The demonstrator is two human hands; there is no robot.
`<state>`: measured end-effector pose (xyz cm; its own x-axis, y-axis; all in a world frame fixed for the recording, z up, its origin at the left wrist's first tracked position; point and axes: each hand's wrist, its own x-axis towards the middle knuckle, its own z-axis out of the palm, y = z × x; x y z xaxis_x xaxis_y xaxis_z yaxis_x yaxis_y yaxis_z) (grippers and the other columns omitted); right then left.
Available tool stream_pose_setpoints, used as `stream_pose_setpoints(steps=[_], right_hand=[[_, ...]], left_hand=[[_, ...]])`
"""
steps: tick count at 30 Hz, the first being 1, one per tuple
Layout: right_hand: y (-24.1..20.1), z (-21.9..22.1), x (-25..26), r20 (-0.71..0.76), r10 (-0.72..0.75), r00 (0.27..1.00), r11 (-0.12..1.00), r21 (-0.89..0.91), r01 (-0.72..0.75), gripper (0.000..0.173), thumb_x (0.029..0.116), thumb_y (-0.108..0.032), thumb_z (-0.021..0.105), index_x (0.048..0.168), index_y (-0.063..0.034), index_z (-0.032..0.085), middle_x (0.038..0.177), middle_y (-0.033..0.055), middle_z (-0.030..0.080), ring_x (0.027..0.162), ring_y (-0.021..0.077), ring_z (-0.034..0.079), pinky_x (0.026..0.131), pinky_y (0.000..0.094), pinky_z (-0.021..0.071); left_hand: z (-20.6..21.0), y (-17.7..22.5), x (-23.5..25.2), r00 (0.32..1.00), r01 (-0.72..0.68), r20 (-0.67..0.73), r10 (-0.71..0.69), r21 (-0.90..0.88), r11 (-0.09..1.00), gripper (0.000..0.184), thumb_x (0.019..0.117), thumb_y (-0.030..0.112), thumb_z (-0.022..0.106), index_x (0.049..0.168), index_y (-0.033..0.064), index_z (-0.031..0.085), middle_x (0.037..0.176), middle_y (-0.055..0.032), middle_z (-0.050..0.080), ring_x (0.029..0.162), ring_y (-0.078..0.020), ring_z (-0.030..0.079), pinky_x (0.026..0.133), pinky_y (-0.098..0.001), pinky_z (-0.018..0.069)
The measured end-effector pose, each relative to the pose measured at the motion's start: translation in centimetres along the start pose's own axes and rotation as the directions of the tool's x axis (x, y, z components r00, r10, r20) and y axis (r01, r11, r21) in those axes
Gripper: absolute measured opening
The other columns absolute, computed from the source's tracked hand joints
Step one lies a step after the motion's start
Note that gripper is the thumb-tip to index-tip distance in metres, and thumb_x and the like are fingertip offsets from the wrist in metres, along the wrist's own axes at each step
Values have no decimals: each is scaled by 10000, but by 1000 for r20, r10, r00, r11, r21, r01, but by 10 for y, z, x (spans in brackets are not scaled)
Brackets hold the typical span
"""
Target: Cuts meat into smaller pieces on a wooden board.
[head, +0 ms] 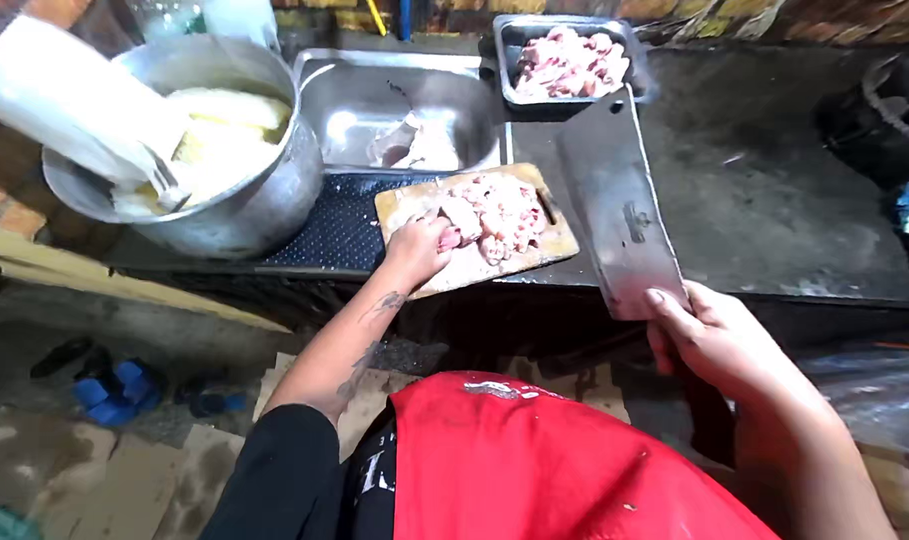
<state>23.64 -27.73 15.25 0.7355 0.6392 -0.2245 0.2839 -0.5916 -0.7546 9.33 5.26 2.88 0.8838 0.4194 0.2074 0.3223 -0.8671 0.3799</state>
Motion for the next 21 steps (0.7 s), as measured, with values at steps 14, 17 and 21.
stream_pose_setpoints(steps=[14,17,21], right_hand=[[78,-5,-65,-257,402,879,868,413,-276,216,1118,-173,405,1070,-21,550,555,-48,496,410,48,525,421,232,519],[84,-2,-62,-248,430,868,854,425,-301,211,1118,-171,411,1079,-18,550,556,-45,502,406,47,527,416,232,519],[86,-1,-55,-203,406,891,869,386,-308,221,1117,-170,414,1106,2,552,561,-44,517,415,43,542,430,227,529]], left_hand=[[-126,99,261,931,295,151,-333,-849,439,694,1073,634,296,1417,83,541,1306,-152,610,1114,-251,652,904,-433,572],[-142,113,278,939,296,70,-336,-662,689,576,1102,479,399,1525,88,417,1481,-195,507,1220,-286,639,924,-450,587],[-124,76,220,974,-120,165,154,-195,973,377,904,34,663,1272,-43,631,1227,-214,670,1081,-294,677,938,-463,550]])
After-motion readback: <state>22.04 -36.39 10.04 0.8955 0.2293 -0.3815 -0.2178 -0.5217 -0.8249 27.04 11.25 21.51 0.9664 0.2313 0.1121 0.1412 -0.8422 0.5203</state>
